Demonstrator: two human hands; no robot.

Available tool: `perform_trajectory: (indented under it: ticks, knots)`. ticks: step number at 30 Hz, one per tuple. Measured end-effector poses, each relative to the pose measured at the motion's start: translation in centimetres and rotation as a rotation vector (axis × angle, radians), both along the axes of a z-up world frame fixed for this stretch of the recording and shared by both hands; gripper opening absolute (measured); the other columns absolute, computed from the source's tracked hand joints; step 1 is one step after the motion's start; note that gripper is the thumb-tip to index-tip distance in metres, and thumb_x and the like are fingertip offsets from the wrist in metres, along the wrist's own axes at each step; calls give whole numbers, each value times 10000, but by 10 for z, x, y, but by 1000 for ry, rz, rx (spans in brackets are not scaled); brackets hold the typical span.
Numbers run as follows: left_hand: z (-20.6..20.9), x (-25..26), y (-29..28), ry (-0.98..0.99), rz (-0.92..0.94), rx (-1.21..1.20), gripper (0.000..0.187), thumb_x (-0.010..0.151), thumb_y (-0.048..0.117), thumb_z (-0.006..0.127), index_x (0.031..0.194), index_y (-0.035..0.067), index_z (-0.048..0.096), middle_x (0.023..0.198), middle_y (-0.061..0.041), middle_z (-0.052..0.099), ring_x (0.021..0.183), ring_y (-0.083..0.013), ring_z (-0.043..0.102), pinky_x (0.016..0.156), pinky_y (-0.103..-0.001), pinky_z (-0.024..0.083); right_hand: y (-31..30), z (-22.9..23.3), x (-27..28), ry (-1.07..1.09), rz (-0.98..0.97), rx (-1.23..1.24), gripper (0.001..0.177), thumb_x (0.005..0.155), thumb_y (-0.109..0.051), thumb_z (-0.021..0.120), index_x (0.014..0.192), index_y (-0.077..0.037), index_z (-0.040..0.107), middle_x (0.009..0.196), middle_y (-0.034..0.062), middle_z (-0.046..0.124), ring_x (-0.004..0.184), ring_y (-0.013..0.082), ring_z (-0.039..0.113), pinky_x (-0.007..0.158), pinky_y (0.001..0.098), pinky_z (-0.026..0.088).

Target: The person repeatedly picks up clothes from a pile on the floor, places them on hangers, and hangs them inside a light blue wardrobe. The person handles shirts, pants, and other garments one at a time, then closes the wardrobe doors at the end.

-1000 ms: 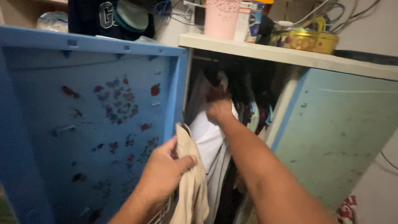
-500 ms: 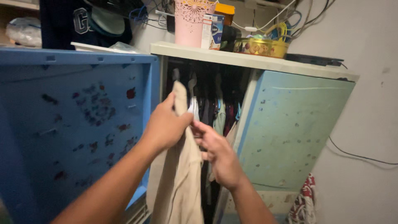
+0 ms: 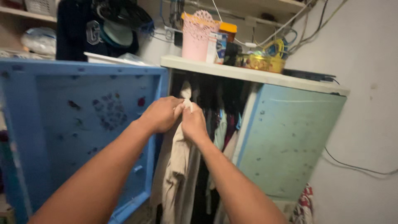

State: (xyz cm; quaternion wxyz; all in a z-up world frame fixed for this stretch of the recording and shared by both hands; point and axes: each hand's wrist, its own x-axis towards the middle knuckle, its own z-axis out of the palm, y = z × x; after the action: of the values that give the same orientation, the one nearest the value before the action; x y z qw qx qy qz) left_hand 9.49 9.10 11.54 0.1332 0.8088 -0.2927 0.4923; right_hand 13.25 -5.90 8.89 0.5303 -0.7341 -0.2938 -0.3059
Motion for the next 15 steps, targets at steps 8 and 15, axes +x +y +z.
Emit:
perform_trajectory:
  ticks: [8,15]
  knots:
    - [-24,33,32,-141,224,610,185,792,238,613,848,84,696,891,-94,670,970,-286,606,899,-425,450,40,27,136,-179,-151,-193,258,948,-176,531,854,25,662,852,287,685,839,447,698,732,510,527]
    - [-61,76,37,-271,251,464,182,747,281,619,776,121,701,894,-54,690,1060,-256,578,980,-415,393,68,-74,291,-243,-222,-328,252,854,-184,593,757,20,704,832,285,693,818,460,697,734,542,531]
